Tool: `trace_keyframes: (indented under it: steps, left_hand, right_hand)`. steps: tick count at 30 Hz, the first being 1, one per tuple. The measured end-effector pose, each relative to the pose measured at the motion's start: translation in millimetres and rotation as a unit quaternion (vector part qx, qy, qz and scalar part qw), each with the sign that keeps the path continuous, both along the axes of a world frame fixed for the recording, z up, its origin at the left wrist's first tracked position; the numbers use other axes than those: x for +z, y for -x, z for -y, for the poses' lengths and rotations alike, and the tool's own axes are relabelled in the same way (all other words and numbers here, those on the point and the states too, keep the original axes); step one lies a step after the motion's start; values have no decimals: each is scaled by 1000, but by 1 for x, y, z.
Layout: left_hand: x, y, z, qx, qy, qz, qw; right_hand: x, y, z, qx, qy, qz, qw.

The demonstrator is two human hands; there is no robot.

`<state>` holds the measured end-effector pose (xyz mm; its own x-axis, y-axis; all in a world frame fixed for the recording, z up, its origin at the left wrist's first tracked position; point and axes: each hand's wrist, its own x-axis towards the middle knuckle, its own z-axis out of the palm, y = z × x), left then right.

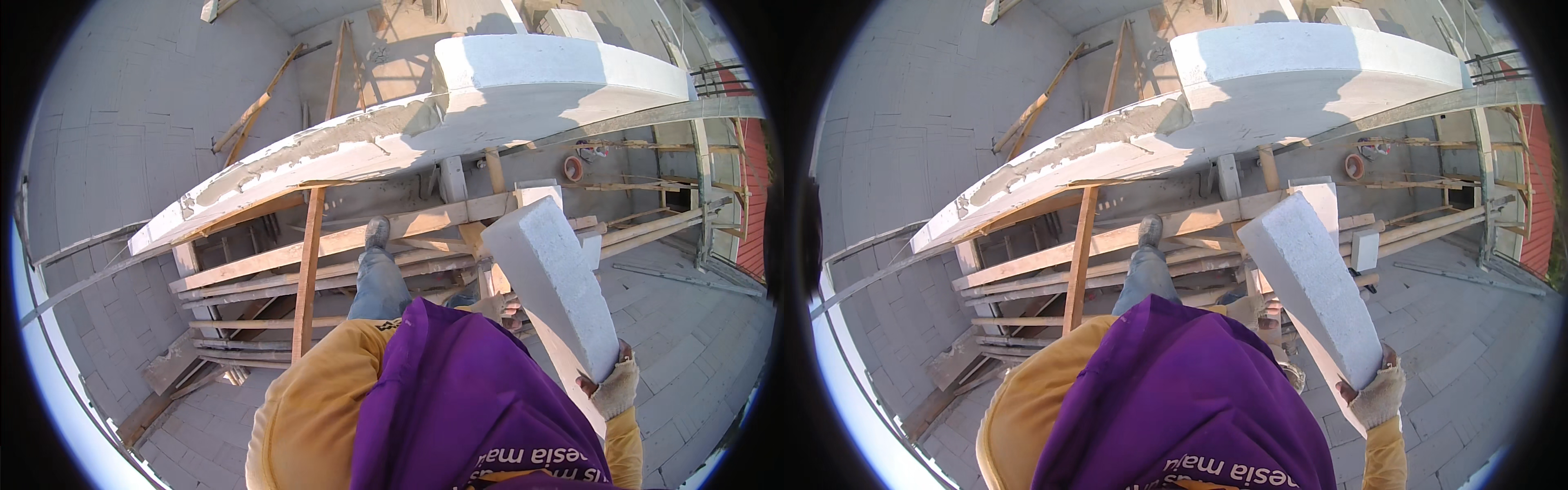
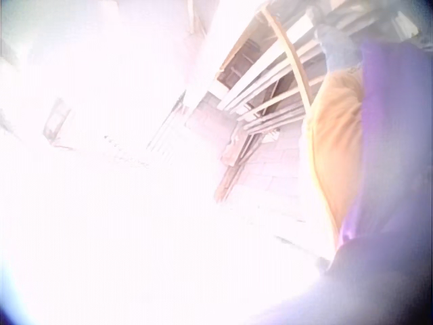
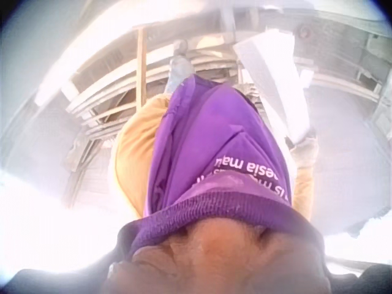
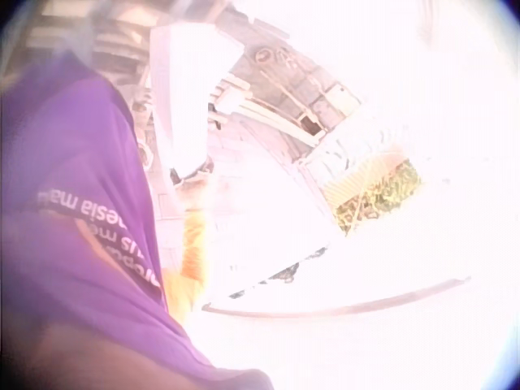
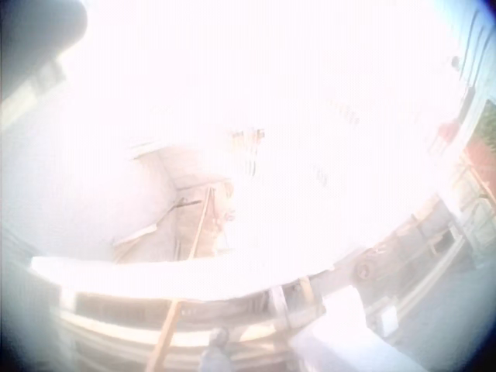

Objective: The person applies mortar to the top of a block wall and to individual blocks using a trowel, then places the blocks on the wall and secures them by tapping with a hammer.

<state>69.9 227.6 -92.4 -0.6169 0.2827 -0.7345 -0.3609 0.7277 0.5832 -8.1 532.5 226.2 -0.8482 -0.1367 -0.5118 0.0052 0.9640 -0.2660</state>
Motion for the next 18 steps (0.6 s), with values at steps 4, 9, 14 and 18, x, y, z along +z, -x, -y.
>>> trace_keyframes:
  steps: [4, 9, 14, 18]
  left_hand:
    - [3, -108, 66, 113, 7, 100, 988]
    - [-2, -197, 117, 320, -14, 181, 930]
    - [-18, -211, 140, 507, -100, 180, 837]
    - [-28, -198, 170, 631, -190, 150, 737]
  right_hand:
    - [52, -6, 69, 43, 81, -7, 996]
    - [109, 4, 164, 134, 105, -34, 985]
    - [171, 26, 269, 278, 85, -102, 951]
    - [206, 51, 374, 403, 106, -153, 896]
